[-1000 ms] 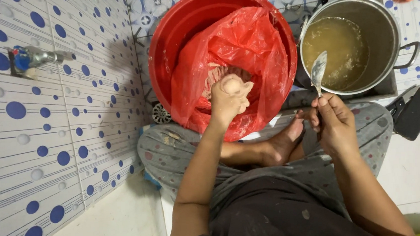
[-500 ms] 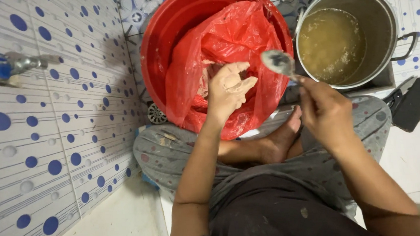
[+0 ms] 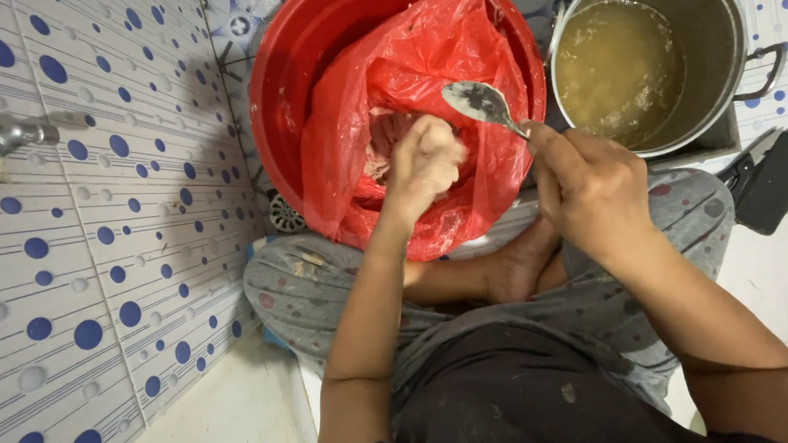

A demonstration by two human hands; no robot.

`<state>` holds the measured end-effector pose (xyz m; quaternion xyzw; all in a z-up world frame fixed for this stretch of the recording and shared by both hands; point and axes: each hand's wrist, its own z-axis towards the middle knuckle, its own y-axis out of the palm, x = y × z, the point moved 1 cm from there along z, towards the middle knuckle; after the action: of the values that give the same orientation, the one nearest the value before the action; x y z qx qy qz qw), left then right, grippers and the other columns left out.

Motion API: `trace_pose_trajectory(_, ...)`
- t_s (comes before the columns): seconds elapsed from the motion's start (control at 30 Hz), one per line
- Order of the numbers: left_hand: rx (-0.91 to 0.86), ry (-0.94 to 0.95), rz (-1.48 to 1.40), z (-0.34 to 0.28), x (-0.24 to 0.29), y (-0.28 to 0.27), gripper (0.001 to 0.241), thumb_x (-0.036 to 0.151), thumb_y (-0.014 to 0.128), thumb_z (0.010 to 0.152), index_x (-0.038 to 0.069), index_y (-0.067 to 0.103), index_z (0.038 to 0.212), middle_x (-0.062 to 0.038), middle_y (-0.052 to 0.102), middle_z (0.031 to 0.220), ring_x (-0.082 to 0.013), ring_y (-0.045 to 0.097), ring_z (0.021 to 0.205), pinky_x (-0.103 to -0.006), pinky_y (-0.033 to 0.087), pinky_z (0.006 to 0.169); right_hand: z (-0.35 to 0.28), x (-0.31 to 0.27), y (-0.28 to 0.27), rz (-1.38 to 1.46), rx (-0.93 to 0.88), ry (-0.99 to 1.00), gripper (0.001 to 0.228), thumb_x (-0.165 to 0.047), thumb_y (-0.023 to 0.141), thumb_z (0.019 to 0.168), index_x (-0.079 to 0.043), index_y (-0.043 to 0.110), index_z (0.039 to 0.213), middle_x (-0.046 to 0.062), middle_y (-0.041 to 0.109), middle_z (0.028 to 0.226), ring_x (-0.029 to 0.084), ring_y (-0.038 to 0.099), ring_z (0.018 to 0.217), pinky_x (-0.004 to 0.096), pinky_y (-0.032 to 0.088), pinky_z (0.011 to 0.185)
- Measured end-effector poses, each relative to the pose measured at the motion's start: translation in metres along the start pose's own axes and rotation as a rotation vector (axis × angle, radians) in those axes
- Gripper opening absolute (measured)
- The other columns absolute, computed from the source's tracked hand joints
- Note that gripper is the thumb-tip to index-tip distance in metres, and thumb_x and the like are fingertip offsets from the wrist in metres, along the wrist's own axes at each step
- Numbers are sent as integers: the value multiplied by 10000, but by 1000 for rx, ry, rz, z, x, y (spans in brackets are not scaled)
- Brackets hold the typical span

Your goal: The person forms meatballs by hand from a red bowl containing ground meat and drops them into a pot of liquid using a spoon.

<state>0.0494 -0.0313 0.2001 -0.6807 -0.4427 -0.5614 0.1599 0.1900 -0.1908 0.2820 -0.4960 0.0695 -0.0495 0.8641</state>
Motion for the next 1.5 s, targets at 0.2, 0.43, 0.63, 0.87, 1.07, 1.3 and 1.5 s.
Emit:
trace_pose_trajectory(0.2,5,-79,-114,-12,11,6,161,161,797,892,70,666,912,-95,529,541,-115,528,403,-208,380,292,-4,-4,-2,-43,-36,3,150,-134,717,955,-178,786,1081,19,599,697,245,685,652,361,583,641)
trace_pose_trajectory(0.43,-27,-98,-248,4,-37,2,163,-19,730,874,54,608,954,-154,629,599,-167,554,377,-252,419,253,7,-12,-4,-142,-29,-125,200,-94,636,918,-204,759,1031,-12,565,682,195,662,619,313,585,654)
trace_pose_trajectory(0.63,-18,-234,-320,8,-20,10,154,23,708,809,56,561,774,-70,555,502,-175,554,345,-268,403,234,12,-18,0,-135,-12,-155,227,-77,607,904,-201,758,1019,-15,552,672,196,652,598,313,580,643)
trace_pose_trajectory(0.87,325,183,977,44,-106,-17,210,292,653,798,129,691,673,-113,660,592,-393,730,824,-509,588,750,-12,-5,47,754,-404,484,231,-14,653,903,-88,800,1065,174,726,737,417,726,780,445,543,619)
trace_pose_trajectory(1.07,237,128,1134,54,-122,-29,189,351,652,891,184,688,812,-77,731,722,-378,739,790,-528,594,690,-44,33,58,1070,-454,897,210,-100,668,919,-25,784,1077,103,641,597,139,602,604,272,477,567)
trace_pose_trajectory(1.3,273,16,1021,53,-131,-38,182,377,710,861,210,703,789,-35,738,753,-343,735,852,-490,604,749,-133,205,163,381,-370,805,165,-191,720,1010,-173,810,1146,149,730,830,386,721,867,494,548,684)
trace_pose_trajectory(1.5,213,-80,703,60,-132,-39,233,268,738,856,127,633,703,-58,668,592,-224,679,573,-355,573,517,-179,274,256,191,-490,754,261,-43,642,967,-120,811,1150,153,783,938,419,741,929,494,592,804)
